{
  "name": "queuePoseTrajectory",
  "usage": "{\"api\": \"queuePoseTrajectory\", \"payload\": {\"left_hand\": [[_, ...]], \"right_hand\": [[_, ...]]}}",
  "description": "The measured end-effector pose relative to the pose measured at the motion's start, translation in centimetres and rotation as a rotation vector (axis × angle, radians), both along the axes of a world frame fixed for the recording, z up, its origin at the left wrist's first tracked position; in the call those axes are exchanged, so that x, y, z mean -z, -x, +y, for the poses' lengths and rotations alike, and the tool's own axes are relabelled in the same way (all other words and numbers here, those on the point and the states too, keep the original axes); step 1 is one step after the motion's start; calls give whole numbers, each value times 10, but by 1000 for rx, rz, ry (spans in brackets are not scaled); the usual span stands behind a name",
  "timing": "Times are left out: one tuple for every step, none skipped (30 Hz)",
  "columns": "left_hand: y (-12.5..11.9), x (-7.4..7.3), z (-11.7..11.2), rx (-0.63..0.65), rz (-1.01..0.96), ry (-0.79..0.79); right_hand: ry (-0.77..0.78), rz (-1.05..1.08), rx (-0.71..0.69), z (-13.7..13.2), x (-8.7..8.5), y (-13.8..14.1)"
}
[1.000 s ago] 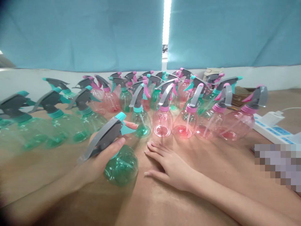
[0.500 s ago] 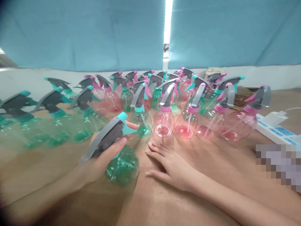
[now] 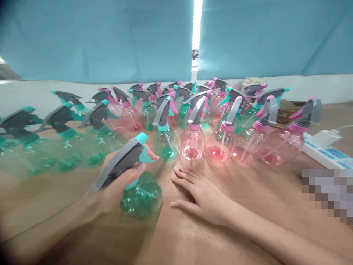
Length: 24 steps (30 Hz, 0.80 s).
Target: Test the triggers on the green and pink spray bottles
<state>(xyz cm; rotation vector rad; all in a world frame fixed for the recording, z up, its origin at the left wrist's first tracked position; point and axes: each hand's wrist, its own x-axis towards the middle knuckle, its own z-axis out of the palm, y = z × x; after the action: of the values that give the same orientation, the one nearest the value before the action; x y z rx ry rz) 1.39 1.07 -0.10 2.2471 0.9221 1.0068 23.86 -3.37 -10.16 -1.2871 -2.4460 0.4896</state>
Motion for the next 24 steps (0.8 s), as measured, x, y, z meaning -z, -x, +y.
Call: {"api": "queuePoseTrajectory", "payload": {"left_hand": [[0,-1,0,11,-7,23],[0,-1,0,28,-19,43],[0,-2,0,44,-29,53],[0,-3,1,51,-36,52],[0,-4,1,54,-37,51],[0,-4,1,54,-36,54],[1,-4,1,51,-31,61],[1,-4,0,52,-25,67],[1,-4,0,53,-18,70],[1,-3,-1,53,-16,68],[1,-3,-2,51,-21,63],[1,-2,-3,42,-31,64],[0,-1,-4,27,-44,69],[-1,0,-4,8,-60,77],[-1,1,-5,-10,-74,88],[-2,2,-5,-20,-85,94],[-3,3,-5,-25,-94,95],[-3,4,-4,-24,-100,92],[-4,5,-4,-18,-105,87],[-4,5,-3,-12,-107,83],[-4,5,-3,-9,-110,76],[-4,5,-3,-6,-112,69],[-4,5,-2,-5,-113,63],[-4,5,-2,-6,-114,59]], "right_hand": [[-1,4,0,0,0,0],[-3,8,-2,0,0,0],[-4,11,-5,0,1,0],[-5,14,-7,0,1,0],[-6,15,-9,0,1,0],[-6,14,-9,0,1,0],[-7,13,-8,0,0,0],[-9,12,-6,0,0,0],[-10,13,-5,0,0,0],[-11,16,-5,0,0,0],[-11,21,-6,0,0,0],[-11,26,-7,0,0,0],[-10,33,-8,0,0,0],[-10,40,-8,0,0,0],[-9,47,-7,0,0,0],[-8,53,-5,0,0,0],[-7,55,-4,0,0,0],[-7,54,-3,0,0,0],[-7,51,-3,0,0,0],[-6,46,-4,0,0,0],[-6,41,-4,0,0,0],[-5,39,-4,0,0,0],[-4,38,-3,0,0,0],[-4,39,-3,0,0,0]]}}
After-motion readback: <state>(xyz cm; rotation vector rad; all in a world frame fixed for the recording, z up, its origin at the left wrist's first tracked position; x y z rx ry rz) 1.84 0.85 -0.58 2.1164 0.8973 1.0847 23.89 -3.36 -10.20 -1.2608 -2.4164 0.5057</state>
